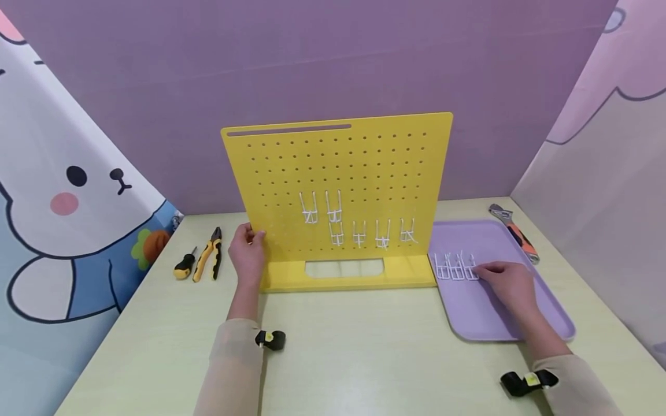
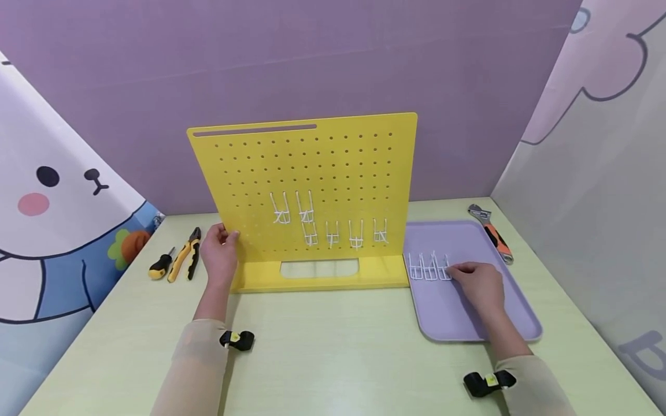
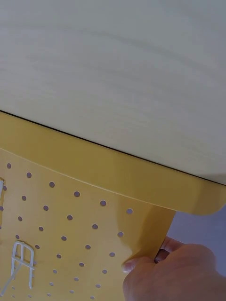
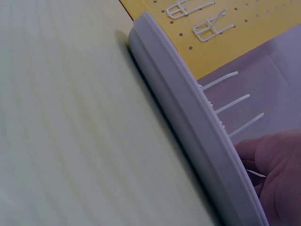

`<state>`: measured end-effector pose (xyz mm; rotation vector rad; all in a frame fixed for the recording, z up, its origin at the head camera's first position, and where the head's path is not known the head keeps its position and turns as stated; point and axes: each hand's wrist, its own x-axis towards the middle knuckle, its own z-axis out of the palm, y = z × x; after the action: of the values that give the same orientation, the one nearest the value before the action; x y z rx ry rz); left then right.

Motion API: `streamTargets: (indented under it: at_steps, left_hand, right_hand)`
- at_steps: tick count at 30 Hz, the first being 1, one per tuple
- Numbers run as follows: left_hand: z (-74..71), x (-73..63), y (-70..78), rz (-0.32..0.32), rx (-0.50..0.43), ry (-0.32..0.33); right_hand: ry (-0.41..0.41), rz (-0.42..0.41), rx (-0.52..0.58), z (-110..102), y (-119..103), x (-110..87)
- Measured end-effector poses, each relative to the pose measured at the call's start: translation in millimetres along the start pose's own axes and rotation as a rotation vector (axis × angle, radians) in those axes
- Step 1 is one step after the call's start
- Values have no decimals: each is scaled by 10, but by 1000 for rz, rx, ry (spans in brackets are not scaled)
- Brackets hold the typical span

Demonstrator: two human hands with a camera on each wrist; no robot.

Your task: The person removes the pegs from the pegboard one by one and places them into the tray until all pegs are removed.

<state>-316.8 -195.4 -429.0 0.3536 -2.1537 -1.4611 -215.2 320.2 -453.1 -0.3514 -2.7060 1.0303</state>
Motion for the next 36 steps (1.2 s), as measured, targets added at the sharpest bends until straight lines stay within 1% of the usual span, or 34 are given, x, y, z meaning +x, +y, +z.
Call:
streamTargets:
  at_steps: [4, 11, 16, 23, 29, 33, 36]
  left_hand:
    - [-9, -7, 14, -4, 5, -1]
    - [-8, -5, -1, 15, 13, 1]
    - [-10, -4, -10, 15, 14, 6]
    - [-1, -12, -12, 18, -2, 4]
    - [0, -23, 3, 6, 0, -4]
    - [-10, -20, 13, 7, -6, -9]
    - [-18, -17, 18, 8, -9, -11]
  right_hand:
    - [-2, -3, -4, -2, -26, -5]
    - [-26, 1, -13, -11, -31, -7]
    - [-33, 25, 7, -13, -27, -4]
    - [-13, 103, 68, -44, 23, 27]
    - [11, 155, 159, -104, 22, 50]
    - [28, 153, 205, -154, -42, 60]
    - [39, 135, 245, -201, -111, 59]
